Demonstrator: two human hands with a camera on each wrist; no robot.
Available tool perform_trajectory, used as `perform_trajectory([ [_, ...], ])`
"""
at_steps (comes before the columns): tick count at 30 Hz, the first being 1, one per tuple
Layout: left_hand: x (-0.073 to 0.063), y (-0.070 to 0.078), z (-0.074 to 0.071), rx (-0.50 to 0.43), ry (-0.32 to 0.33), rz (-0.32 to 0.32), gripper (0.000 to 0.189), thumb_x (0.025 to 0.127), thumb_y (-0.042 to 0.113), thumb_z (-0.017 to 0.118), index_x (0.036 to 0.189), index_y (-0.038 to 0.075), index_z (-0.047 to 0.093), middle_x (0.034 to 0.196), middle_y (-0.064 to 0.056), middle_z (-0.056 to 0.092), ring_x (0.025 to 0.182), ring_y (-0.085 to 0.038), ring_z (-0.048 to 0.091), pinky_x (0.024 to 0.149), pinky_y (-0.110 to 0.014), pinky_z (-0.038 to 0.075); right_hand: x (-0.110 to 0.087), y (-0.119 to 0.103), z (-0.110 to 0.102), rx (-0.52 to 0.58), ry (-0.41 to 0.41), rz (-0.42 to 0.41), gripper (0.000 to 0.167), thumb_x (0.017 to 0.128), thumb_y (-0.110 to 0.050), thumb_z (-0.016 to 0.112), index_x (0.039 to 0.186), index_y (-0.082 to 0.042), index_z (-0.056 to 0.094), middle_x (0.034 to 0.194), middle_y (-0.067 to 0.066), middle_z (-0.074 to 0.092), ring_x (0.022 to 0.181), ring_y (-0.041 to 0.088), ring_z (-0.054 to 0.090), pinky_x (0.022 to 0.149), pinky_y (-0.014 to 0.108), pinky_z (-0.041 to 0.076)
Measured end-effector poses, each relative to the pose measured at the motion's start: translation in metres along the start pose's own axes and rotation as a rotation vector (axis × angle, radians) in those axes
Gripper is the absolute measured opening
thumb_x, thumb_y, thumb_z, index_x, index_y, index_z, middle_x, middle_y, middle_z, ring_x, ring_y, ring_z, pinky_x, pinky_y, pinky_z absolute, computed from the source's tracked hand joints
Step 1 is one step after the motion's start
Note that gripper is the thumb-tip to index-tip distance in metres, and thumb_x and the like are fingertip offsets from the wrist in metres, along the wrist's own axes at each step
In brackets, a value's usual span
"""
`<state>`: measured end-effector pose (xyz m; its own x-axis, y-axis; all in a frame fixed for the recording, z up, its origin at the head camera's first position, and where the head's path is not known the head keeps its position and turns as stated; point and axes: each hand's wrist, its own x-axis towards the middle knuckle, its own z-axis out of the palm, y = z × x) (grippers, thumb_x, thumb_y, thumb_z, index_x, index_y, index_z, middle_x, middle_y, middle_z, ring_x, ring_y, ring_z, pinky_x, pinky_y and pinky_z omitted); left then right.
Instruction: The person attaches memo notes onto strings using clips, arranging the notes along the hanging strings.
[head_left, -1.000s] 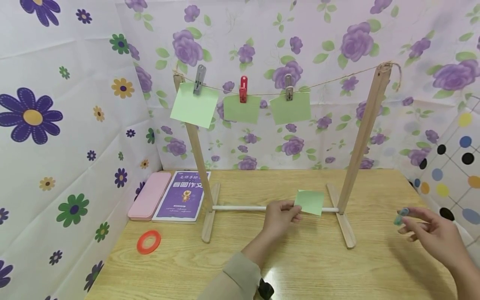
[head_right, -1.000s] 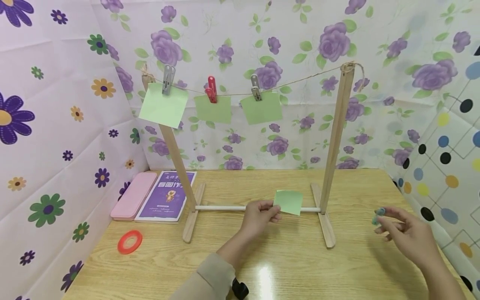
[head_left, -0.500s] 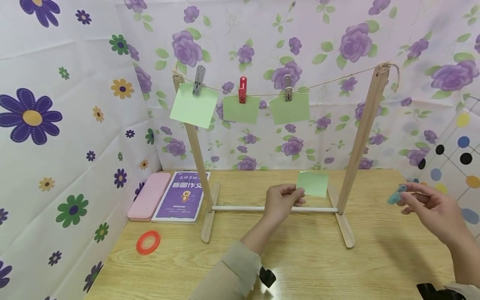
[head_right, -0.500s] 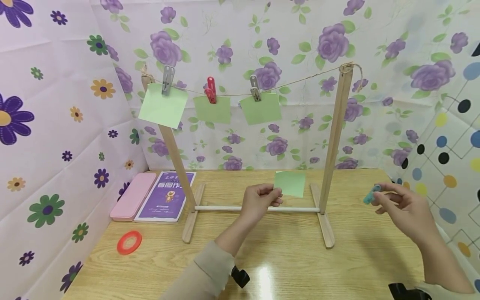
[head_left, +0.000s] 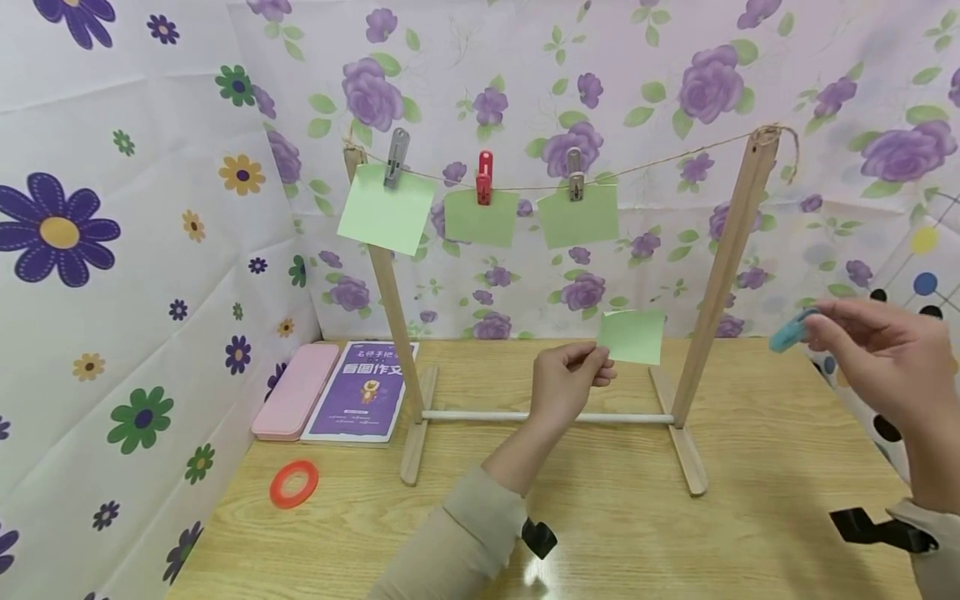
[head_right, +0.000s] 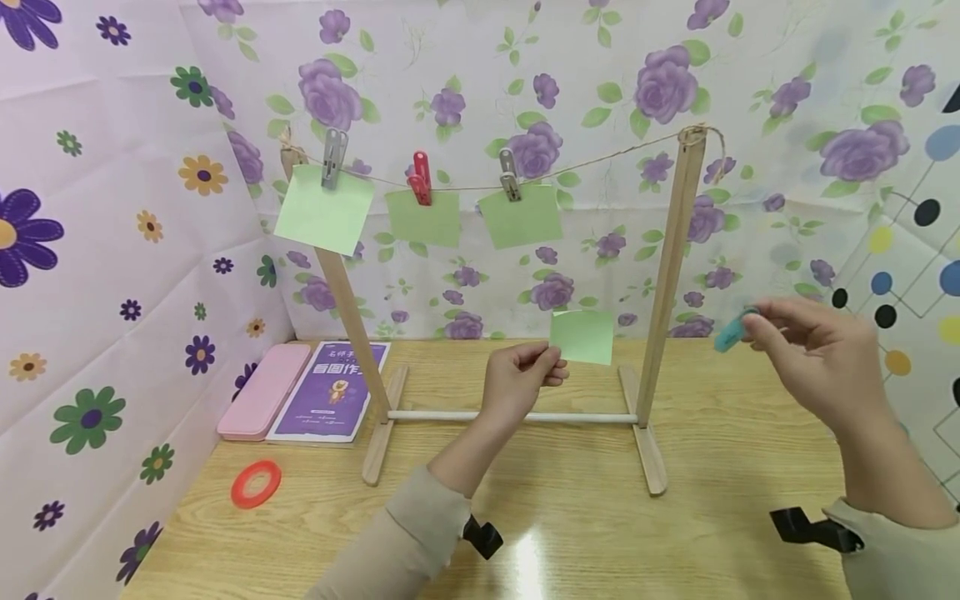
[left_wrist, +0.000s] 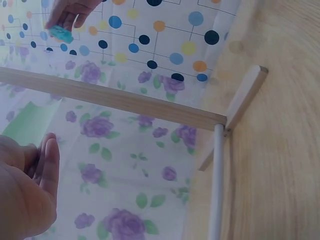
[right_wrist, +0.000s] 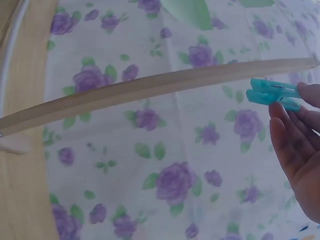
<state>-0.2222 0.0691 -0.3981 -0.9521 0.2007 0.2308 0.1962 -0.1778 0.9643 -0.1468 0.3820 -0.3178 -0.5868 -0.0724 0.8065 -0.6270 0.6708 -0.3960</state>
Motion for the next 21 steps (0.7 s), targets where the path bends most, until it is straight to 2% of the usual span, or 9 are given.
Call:
perform_trajectory([
  [2,0.002,0.006,0.002,0.004,0.0,0.012,0.029,0.098,0.009,0.067,0.119,-0.011,0.067,0.088,-0.009,0.075,0.078,-0.019,0.075,0.073,-0.029,0.064,0.012,-0.005,0.0,0.014,0.023,-0.047,0.012,0.092,0.013,0.066,0.1,0.02,0.069,0.094,-0.027,0.066,0.074,-0.012,0.063,0.07,0.002,0.05],
  [4,0.003,0.011,0.004,-0.01,0.003,0.018,0.029,0.098,0.009,0.068,0.119,-0.011,0.067,0.087,-0.008,0.075,0.078,-0.019,0.075,0.073,-0.029,0.064,0.023,-0.009,-0.001,0.033,0.045,-0.081,0.017,0.095,0.004,0.067,0.097,0.021,0.069,0.094,-0.024,0.068,0.074,-0.011,0.063,0.071,0.001,0.049],
  [8,0.006,0.02,0.007,-0.058,0.016,0.032,0.024,0.095,0.01,0.072,0.11,-0.009,0.072,0.085,-0.01,0.076,0.074,-0.019,0.075,0.071,-0.03,0.064,0.041,-0.018,-0.003,0.093,0.06,-0.125,0.021,0.096,0.004,0.066,0.094,0.024,0.068,0.092,-0.019,0.07,0.073,-0.007,0.063,0.066,0.003,0.048],
  [12,0.007,0.027,0.008,-0.05,0.018,0.067,0.021,0.095,0.009,0.072,0.108,-0.008,0.074,0.086,-0.015,0.076,0.074,-0.019,0.075,0.071,-0.03,0.064,0.055,-0.028,-0.003,0.124,0.085,-0.126,0.016,0.094,0.011,0.064,0.093,0.027,0.066,0.093,-0.019,0.07,0.076,-0.005,0.063,0.069,0.004,0.048],
  [16,0.008,0.035,0.009,-0.051,0.002,0.085,0.023,0.097,0.007,0.069,0.113,-0.009,0.071,0.091,-0.021,0.075,0.074,-0.017,0.074,0.072,-0.03,0.064,0.07,-0.041,-0.003,0.107,0.113,-0.099,0.019,0.095,0.007,0.066,0.094,0.025,0.067,0.09,-0.019,0.07,0.075,-0.004,0.062,0.073,0.005,0.049],
  [21,0.01,0.048,0.014,-0.109,0.005,0.09,0.021,0.094,0.007,0.073,0.109,-0.007,0.073,0.089,-0.018,0.076,0.073,-0.016,0.074,0.072,-0.031,0.065,0.093,-0.055,-0.006,0.174,0.139,-0.093,0.015,0.093,0.012,0.064,0.095,0.027,0.066,0.087,-0.014,0.071,0.07,0.001,0.06,0.067,0.006,0.049],
])
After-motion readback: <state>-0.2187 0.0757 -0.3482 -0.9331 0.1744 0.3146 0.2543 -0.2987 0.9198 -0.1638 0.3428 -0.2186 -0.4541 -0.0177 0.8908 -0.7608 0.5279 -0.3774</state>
